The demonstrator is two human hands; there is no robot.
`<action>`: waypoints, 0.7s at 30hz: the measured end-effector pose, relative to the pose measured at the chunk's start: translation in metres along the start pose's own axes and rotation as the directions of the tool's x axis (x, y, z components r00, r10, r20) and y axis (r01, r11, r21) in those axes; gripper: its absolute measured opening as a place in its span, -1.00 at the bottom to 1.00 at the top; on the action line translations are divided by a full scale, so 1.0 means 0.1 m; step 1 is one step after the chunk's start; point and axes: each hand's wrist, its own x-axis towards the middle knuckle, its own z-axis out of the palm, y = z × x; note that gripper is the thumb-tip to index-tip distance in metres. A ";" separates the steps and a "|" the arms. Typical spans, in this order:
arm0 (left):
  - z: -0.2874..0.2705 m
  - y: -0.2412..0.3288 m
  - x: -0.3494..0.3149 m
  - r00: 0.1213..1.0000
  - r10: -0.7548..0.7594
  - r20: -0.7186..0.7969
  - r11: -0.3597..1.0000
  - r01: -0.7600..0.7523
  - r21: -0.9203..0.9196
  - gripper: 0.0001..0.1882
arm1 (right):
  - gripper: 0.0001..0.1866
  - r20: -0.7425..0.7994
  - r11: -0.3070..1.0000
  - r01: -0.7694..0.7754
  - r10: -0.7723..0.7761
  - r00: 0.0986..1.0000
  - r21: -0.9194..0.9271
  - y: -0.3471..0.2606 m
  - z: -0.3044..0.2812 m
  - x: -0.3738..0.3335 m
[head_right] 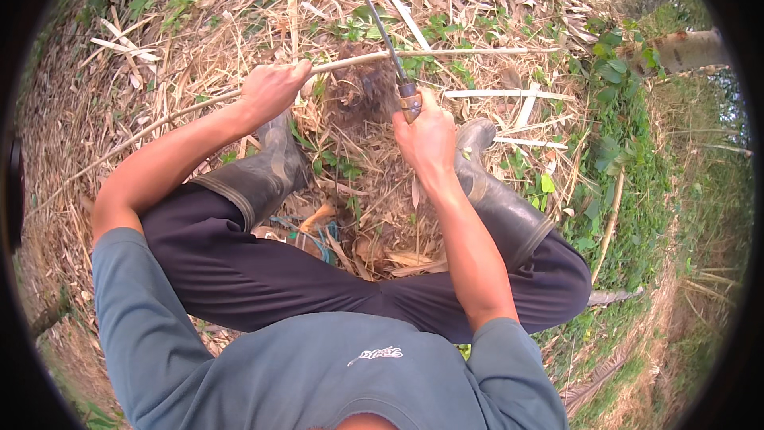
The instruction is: The person sits on the ground in a wooded area and uses a machete to sharpen a long, thin stick. They hold the stick with one hand and repeatedly scrape the blade along its length to create a pointed tip. The person adjusts their grip and the stick's position multiple times to refine the point.
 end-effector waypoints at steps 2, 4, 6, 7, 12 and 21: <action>0.01 0.00 0.00 1.000 0.012 -0.010 1.000 -0.012 0.022 -0.91 | -0.74 0.000 0.999 0.008 -0.008 1.000 -0.053 0.09 0.09 0.02; 0.02 -0.01 0.01 1.000 0.023 -0.015 0.999 -0.022 0.049 -0.90 | -0.76 0.016 1.000 0.005 -0.005 1.000 -0.016 0.09 0.09 0.00; -0.02 0.01 0.01 0.999 -0.001 0.052 1.000 0.000 0.015 -0.89 | -0.75 0.041 1.000 -0.009 0.009 0.999 0.009 -0.02 0.04 -0.04; -0.03 0.03 0.01 0.996 -0.011 0.085 1.000 0.012 -0.002 -0.89 | -0.74 0.055 1.000 -0.019 0.018 0.998 0.018 -0.09 -0.01 -0.06; -0.04 0.06 -0.01 0.997 -0.019 0.076 1.000 0.019 0.000 -0.88 | -0.73 -0.085 0.994 0.075 -0.069 0.994 0.079 -0.29 -0.11 -0.09; -0.09 0.06 -0.01 0.999 -0.012 0.048 0.999 0.011 0.031 -0.91 | -0.74 0.021 0.999 0.019 -0.020 1.000 0.042 -0.32 -0.24 0.03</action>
